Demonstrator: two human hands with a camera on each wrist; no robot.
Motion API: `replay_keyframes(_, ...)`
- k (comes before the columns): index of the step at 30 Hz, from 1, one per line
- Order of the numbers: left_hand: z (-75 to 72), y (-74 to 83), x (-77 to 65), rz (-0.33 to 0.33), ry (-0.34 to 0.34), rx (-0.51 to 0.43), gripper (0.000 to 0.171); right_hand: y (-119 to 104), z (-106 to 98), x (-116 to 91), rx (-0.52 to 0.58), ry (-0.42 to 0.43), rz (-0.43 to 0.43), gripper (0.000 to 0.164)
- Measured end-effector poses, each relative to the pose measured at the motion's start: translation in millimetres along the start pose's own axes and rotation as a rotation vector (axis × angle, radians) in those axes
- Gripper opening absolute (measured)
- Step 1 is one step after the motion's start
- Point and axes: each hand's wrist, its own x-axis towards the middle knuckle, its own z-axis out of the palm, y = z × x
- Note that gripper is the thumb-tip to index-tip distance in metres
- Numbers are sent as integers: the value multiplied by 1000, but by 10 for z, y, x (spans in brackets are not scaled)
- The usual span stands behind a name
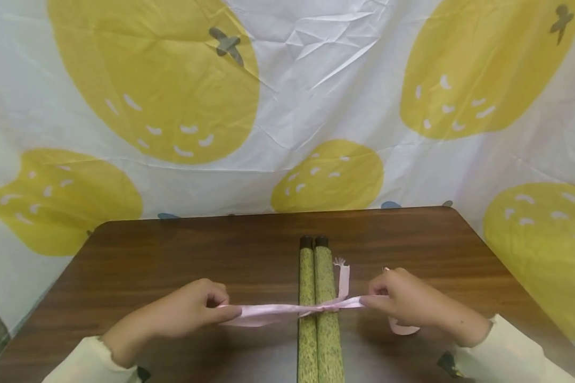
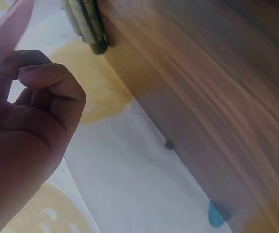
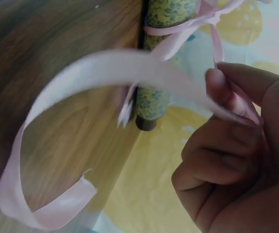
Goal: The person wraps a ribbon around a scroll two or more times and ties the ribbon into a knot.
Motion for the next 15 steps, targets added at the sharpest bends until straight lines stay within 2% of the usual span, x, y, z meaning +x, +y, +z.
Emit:
replay_keyframes(6,-143,-92,-194,-28,47,13,47,75,-22,-47,-32,28,10,35)
replay_keyframes(10,-218,-179,-318,-38,83,27,45,122,-31,-75,-12,34,27,36)
replay_keyframes(15,-295,-262,-459,-88,117,43,45,158,-45,-133,6,25,55,39)
